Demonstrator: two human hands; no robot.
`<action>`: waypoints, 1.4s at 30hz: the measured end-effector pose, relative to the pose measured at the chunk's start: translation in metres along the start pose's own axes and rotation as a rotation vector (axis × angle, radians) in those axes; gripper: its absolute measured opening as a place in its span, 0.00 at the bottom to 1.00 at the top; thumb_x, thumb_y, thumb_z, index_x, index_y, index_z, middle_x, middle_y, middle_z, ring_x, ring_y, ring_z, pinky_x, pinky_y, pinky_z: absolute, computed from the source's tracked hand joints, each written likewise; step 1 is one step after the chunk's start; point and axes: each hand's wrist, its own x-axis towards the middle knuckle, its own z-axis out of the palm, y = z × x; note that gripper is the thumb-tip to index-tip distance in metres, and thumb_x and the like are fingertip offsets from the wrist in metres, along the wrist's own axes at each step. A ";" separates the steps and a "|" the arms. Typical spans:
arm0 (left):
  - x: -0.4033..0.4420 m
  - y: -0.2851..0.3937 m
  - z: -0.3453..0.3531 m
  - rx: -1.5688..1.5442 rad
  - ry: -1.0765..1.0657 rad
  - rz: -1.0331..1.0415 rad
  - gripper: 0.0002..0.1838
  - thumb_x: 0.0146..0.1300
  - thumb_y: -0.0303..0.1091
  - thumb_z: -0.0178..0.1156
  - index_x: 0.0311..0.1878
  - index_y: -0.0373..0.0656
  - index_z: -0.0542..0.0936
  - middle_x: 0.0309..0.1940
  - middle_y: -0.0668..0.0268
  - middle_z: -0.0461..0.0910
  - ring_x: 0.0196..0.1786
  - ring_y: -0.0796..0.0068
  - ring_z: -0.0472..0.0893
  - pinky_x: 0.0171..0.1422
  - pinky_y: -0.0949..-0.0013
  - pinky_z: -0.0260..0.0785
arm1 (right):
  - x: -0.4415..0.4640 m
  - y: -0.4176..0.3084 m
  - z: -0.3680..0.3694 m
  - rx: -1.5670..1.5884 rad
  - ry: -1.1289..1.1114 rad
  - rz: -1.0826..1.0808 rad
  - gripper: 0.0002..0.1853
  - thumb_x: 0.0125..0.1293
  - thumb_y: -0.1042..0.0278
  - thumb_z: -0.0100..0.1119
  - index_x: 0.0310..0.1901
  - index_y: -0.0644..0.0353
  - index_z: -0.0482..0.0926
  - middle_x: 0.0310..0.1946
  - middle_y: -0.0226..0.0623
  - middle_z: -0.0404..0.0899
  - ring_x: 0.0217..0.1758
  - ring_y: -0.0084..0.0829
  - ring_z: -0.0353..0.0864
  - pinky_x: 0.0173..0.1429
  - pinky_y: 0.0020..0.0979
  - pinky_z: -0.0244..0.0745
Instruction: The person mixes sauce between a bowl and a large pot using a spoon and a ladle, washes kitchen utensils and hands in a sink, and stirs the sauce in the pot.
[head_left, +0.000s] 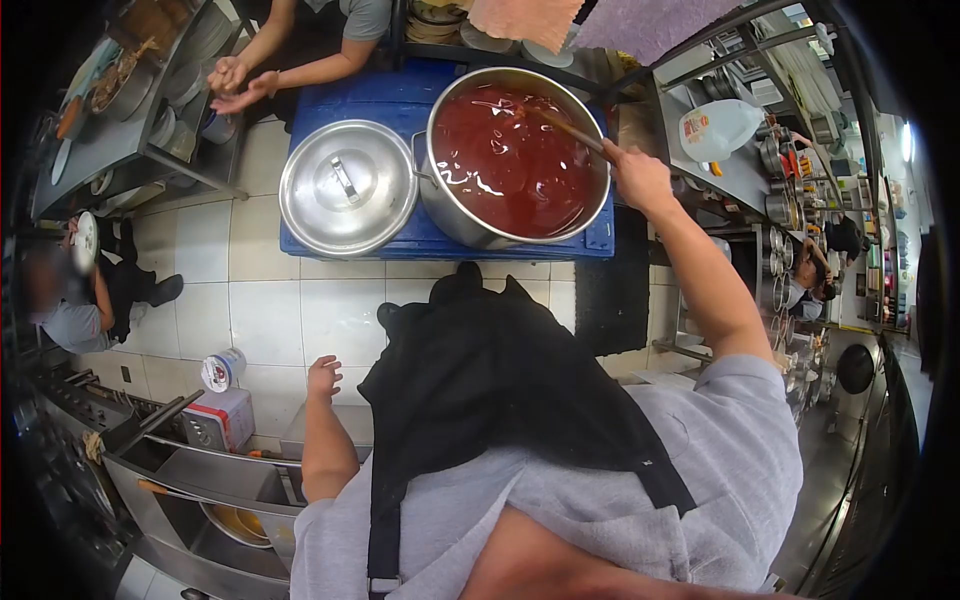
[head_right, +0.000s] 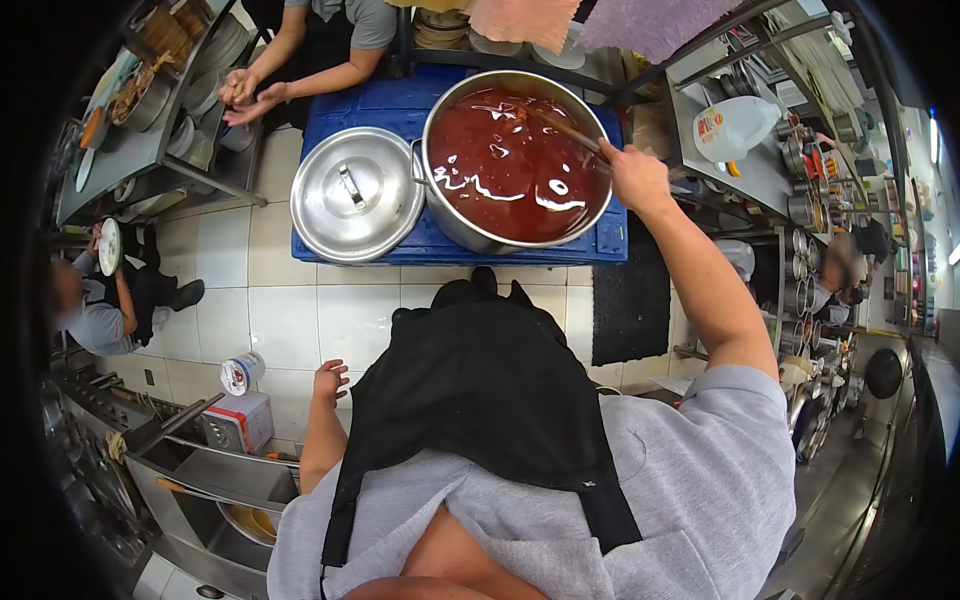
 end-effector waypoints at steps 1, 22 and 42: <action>-0.002 -0.003 -0.003 -0.010 0.006 -0.007 0.25 0.62 0.23 0.42 0.61 0.53 0.74 0.54 0.70 0.81 0.44 0.72 0.78 0.49 0.54 0.69 | 0.004 -0.007 0.004 0.004 0.002 0.001 0.27 0.67 0.64 0.52 0.69 0.39 0.69 0.47 0.47 0.81 0.45 0.48 0.86 0.44 0.48 0.81; -0.001 -0.001 -0.028 -0.020 0.025 0.030 0.20 0.66 0.28 0.51 0.60 0.53 0.75 0.54 0.72 0.81 0.42 0.75 0.80 0.46 0.58 0.69 | 0.000 -0.026 0.003 -0.147 -0.603 -0.175 0.14 0.58 0.74 0.58 0.46 0.62 0.84 0.46 0.49 0.85 0.54 0.47 0.84 0.55 0.44 0.80; 0.023 0.032 -0.007 0.030 -0.029 0.109 0.20 0.66 0.31 0.50 0.61 0.50 0.75 0.55 0.66 0.82 0.47 0.66 0.81 0.49 0.53 0.72 | -0.019 -0.108 0.034 0.096 -0.137 -0.316 0.26 0.64 0.70 0.54 0.65 0.46 0.70 0.41 0.49 0.80 0.39 0.46 0.86 0.40 0.44 0.82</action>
